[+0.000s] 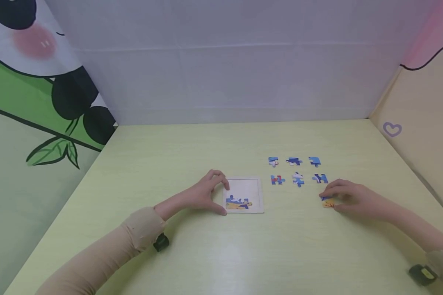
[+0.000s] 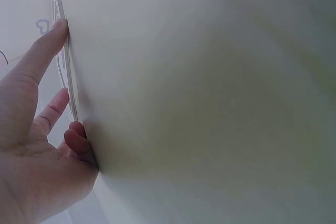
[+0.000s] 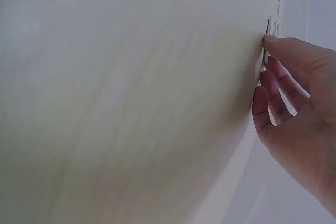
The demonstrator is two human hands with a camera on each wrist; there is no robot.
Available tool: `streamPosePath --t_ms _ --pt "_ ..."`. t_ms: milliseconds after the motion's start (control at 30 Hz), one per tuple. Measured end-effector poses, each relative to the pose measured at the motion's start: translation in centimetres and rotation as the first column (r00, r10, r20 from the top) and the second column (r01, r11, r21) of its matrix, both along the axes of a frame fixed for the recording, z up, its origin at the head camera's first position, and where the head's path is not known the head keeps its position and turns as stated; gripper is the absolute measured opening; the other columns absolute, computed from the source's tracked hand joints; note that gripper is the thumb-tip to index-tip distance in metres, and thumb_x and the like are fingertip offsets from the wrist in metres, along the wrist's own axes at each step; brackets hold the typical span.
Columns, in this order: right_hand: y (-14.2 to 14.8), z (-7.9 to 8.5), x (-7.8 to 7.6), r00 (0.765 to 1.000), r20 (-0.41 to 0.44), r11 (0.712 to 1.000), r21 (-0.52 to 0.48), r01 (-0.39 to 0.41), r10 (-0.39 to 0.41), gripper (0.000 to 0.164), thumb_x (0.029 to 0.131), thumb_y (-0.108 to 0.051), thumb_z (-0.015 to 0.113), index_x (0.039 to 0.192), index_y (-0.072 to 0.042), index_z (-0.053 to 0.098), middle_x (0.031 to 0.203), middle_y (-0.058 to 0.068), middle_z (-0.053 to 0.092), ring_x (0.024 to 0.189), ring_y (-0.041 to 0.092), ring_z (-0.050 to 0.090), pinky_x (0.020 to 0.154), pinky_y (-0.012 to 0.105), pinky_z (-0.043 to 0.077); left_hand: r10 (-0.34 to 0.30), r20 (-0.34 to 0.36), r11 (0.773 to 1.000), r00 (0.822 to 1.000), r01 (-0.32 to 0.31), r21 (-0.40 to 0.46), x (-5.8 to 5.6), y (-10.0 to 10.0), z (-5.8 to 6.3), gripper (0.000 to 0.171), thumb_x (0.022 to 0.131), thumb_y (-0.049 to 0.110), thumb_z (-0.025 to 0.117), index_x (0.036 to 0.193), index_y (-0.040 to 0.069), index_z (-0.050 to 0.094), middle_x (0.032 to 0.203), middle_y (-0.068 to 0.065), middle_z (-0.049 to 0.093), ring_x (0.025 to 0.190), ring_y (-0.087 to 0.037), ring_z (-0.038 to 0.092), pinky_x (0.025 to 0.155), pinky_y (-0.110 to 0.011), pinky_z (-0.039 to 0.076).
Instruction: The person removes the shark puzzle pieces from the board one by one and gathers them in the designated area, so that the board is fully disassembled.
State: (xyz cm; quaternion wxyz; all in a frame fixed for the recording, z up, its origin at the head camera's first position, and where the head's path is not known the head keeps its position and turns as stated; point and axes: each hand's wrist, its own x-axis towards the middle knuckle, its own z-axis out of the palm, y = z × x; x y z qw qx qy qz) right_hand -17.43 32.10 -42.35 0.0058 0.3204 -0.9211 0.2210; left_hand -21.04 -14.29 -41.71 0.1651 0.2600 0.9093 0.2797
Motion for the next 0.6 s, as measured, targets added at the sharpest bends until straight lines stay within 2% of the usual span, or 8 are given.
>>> streamPosePath --t_ms 367,600 --pt "0.01 0.14 0.07 1.000 0.024 1.000 -0.003 0.005 -0.005 0.044 0.076 -0.009 0.082 0.115 -0.029 0.071 0.117 -0.006 0.065 0.107 -0.001 0.055 0.087 0.019 0.052 -0.003 -0.006 1.000 1.000 0.003 -0.003 -0.01 0.04 -0.07 0.062 0.066 0.036 0.092 0.114 0.025 0.054 0.147 -0.007 0.032 0.133 -0.028 0.038 0.113 -0.049 0.036" --pt "-0.06 0.00 0.04 1.000 0.008 1.000 0.000 0.005 -0.005 0.046 0.075 -0.007 0.082 0.114 -0.030 0.071 0.116 -0.008 0.065 0.107 -0.002 0.054 0.087 0.017 0.051 -0.010 -0.011 1.000 1.000 0.010 0.000 -0.02 -0.05 -0.16 0.061 0.066 0.035 0.091 0.114 0.025 0.054 0.147 -0.007 0.031 0.132 -0.029 0.038 0.113 -0.049 0.036"
